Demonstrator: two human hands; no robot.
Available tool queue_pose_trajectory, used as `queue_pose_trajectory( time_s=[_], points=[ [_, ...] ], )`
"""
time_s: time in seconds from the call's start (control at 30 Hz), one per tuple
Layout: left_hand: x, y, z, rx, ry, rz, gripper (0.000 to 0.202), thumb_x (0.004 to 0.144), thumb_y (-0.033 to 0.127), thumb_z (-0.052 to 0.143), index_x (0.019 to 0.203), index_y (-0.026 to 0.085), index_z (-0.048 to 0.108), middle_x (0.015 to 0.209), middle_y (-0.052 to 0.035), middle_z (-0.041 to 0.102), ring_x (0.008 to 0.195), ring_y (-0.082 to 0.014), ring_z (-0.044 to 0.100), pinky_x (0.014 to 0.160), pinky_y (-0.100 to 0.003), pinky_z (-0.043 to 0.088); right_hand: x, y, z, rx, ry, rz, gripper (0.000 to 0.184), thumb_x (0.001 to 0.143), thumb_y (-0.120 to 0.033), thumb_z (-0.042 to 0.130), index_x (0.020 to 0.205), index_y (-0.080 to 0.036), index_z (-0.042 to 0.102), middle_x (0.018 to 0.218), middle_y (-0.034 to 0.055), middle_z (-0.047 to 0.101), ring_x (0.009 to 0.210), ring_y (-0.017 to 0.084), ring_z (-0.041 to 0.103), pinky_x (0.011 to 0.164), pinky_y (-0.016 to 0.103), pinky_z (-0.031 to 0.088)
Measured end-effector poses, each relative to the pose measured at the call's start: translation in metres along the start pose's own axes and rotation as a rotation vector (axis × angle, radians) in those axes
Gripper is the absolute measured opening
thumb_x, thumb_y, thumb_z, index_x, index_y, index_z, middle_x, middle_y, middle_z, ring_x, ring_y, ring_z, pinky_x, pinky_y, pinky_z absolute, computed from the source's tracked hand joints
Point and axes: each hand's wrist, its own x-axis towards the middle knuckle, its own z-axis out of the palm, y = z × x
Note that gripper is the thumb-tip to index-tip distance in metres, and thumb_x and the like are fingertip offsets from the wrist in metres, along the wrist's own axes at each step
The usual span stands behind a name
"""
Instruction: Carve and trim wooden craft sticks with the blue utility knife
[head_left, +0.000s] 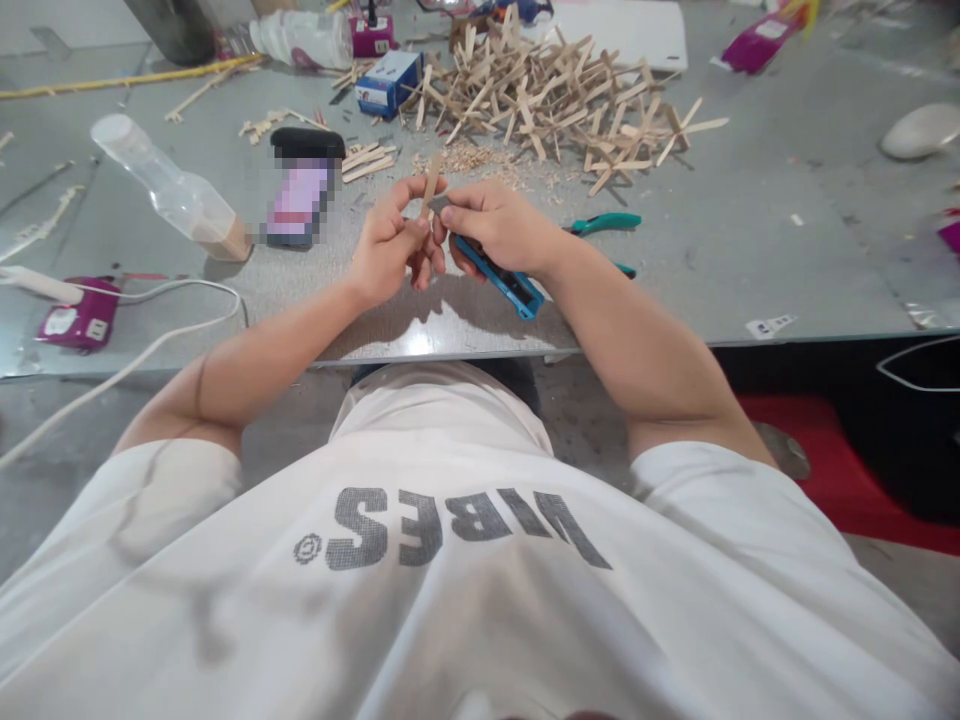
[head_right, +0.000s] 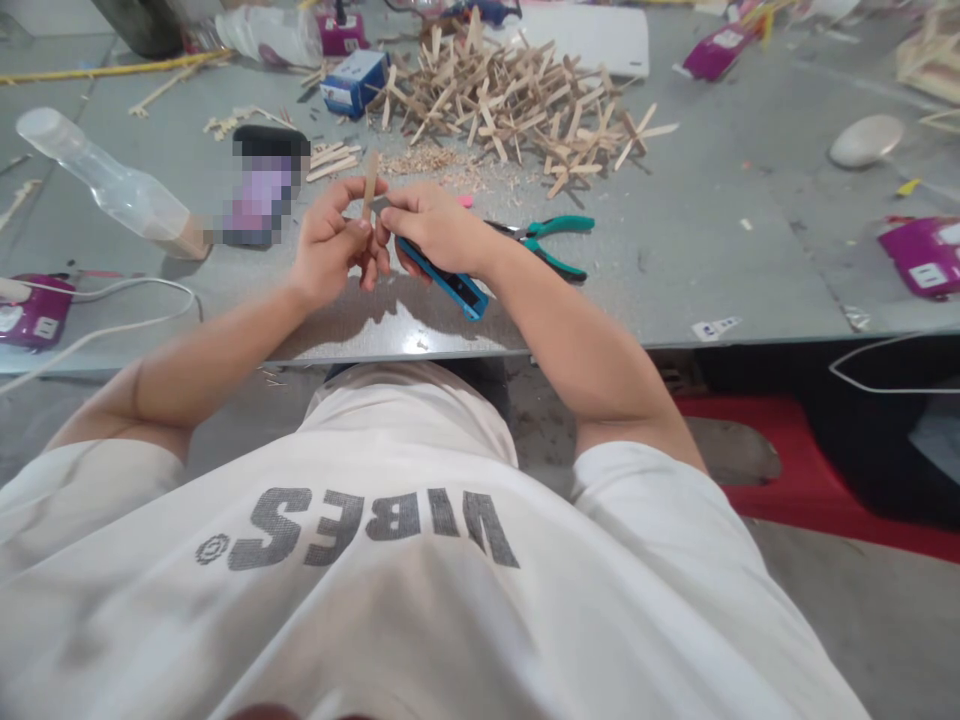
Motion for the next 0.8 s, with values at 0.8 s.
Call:
queue_pose_trajectory(
  time_s=[0.8],
  points=[
    [0.003, -0.008, -0.002, 0.119, 0.016, 0.025, 0.051, 0.117, 0.038, 0.061, 0.164, 0.02, 0.055, 0.082, 0.0021, 0.081, 0.062, -0.0147, 0.078, 0.06, -0.025, 0.057, -0.002, -0.009, 0.004, 0.016, 0.093, 0.053, 0.034, 0.119, -0.034, 0.064, 0.086, -0.029, 0.06, 0.059, -0.0063, 0.06, 0.052, 0.016, 0.058, 0.054, 0.028, 0.051]
  ],
)
